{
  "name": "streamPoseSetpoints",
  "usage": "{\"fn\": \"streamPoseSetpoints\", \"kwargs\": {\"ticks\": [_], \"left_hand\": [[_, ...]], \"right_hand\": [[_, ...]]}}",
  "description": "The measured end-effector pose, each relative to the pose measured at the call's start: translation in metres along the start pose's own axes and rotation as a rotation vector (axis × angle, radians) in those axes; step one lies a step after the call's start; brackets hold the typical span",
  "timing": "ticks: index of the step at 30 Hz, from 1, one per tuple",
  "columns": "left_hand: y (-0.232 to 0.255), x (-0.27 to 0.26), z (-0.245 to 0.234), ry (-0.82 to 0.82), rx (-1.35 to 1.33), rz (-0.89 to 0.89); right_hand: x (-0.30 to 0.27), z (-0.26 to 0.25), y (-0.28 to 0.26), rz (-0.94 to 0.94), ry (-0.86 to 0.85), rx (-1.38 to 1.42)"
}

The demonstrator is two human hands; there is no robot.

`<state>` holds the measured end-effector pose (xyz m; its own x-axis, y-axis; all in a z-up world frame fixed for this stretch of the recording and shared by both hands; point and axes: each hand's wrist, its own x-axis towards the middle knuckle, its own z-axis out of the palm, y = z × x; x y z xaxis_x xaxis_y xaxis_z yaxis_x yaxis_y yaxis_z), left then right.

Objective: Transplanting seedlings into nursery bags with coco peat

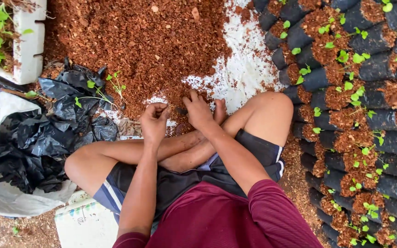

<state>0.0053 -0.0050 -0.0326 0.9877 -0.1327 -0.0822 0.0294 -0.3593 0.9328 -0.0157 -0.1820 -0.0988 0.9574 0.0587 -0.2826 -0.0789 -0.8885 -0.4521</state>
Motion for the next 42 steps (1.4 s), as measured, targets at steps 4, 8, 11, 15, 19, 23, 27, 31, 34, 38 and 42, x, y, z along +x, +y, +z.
{"fn": "streamPoseSetpoints", "kwargs": {"ticks": [4, 8, 11, 15, 19, 23, 27, 31, 34, 38, 42], "left_hand": [[0.005, -0.001, 0.009, -0.010, -0.001, 0.010], [0.001, 0.006, 0.030, 0.008, 0.133, 0.020], [-0.012, 0.009, 0.046, 0.015, 0.240, 0.097], [-0.046, 0.020, 0.068, -0.023, 0.636, 0.333], [-0.049, 0.021, 0.069, -0.075, 0.925, 0.440], [-0.019, 0.025, 0.067, -0.324, 1.172, 0.345], [0.002, 0.034, 0.060, -0.633, 1.161, 0.090], [-0.013, 0.052, 0.049, -0.757, 1.131, 0.007], [0.010, 0.063, 0.032, -0.826, 1.007, -0.005], [0.086, 0.071, 0.002, -0.712, 0.725, -0.046], [0.095, 0.076, -0.011, -0.617, 0.573, -0.035]], "right_hand": [[0.012, 0.018, 0.001, 0.045, 0.030, -0.033], [0.028, 0.027, 0.007, 0.167, 0.017, 0.082], [0.023, 0.034, 0.014, 0.157, 0.019, 0.143], [0.010, 0.008, 0.011, 0.136, 0.065, 0.354], [0.012, 0.034, 0.041, 0.121, 0.126, 0.501], [-0.004, 0.007, 0.023, 0.124, 0.190, 0.538], [-0.010, -0.011, 0.010, 0.142, 0.154, 0.538], [-0.010, -0.008, 0.003, 0.129, 0.107, 0.524], [-0.002, -0.002, 0.005, 0.132, 0.030, 0.464], [0.003, -0.019, -0.006, 0.155, -0.078, 0.350], [0.011, -0.021, -0.011, 0.213, -0.197, 0.259]]}}
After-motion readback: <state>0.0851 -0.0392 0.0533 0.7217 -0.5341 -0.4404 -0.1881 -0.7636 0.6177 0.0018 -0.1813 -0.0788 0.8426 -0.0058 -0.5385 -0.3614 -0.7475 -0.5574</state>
